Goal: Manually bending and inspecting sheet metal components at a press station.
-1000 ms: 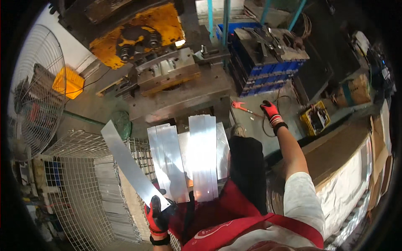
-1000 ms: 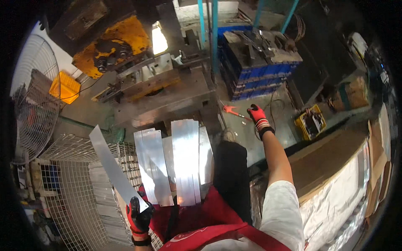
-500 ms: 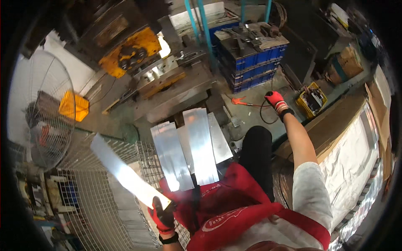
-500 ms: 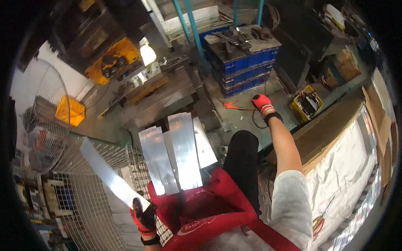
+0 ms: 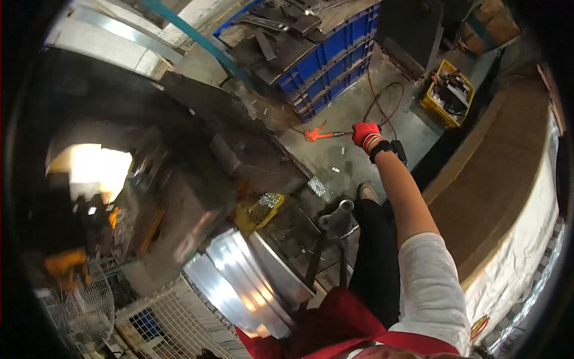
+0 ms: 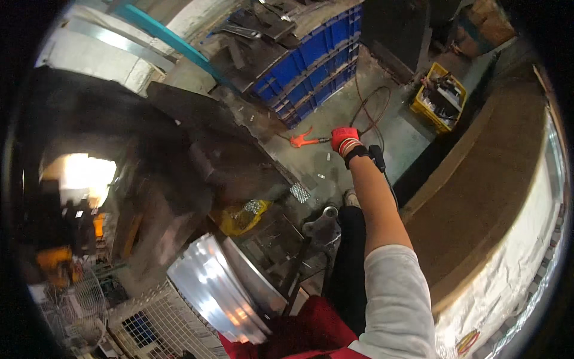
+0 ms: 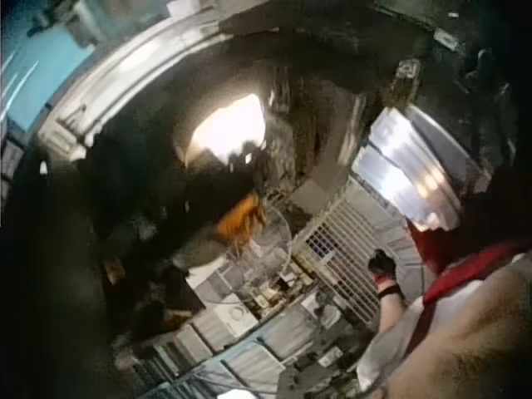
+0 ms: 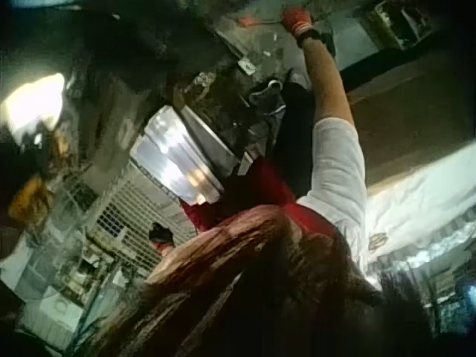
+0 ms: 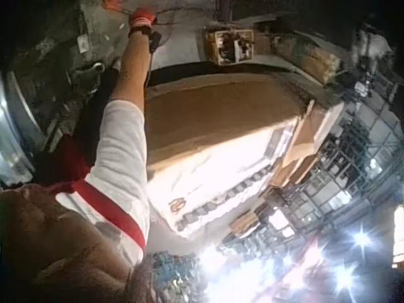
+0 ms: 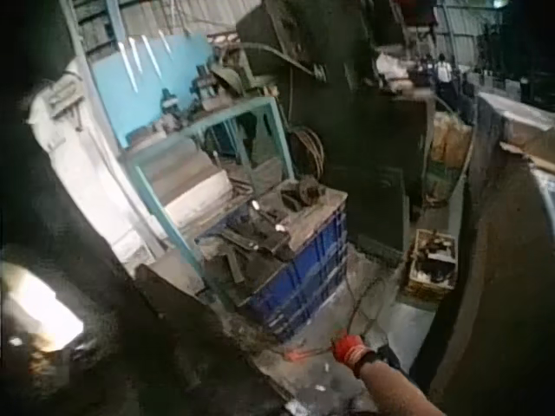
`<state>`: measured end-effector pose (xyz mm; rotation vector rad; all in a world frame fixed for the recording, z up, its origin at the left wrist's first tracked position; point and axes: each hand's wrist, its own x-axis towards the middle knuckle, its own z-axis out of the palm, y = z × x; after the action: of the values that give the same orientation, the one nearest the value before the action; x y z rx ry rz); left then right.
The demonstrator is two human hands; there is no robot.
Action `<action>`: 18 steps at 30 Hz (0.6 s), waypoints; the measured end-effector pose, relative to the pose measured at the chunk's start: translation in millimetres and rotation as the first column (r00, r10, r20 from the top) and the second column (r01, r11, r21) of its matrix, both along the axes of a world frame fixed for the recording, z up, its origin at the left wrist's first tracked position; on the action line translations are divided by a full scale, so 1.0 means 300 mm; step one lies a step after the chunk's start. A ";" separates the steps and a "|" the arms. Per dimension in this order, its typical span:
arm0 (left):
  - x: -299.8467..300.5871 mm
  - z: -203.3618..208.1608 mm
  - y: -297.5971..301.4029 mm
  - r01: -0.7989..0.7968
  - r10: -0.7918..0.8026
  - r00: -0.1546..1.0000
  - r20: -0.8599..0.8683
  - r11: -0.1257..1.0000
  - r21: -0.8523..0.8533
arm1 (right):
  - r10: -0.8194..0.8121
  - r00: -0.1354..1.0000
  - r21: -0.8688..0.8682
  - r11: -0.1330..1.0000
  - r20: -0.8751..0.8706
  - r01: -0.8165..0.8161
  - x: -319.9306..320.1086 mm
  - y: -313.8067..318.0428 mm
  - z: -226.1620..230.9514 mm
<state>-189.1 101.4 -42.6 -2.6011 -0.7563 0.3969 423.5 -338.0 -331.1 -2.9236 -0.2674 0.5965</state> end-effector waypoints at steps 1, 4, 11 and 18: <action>-0.030 -0.024 -0.071 -0.073 0.073 0.997 -0.025 0.997 -0.009 | 0.036 0.999 -0.015 0.999 -0.033 -0.037 0.029 0.065 -0.099; 0.108 -0.054 -0.036 -0.069 0.069 0.985 -0.160 0.998 0.007 | -0.017 0.990 -0.028 1.000 -0.142 0.013 0.051 0.064 -0.370; 0.213 -0.075 -0.013 -0.074 0.088 0.953 -0.289 0.995 0.060 | -0.095 0.995 0.019 0.995 0.012 0.095 0.082 0.231 -0.821; 0.229 -0.032 -0.016 -0.068 0.106 0.926 -0.362 0.991 0.114 | -0.084 0.996 -0.190 0.978 0.009 0.084 0.079 0.320 -0.884</action>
<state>-120.3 96.5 -52.4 -2.3075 -0.7378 0.8249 447.3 -242.1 -596.4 -3.0997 -0.0904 0.6408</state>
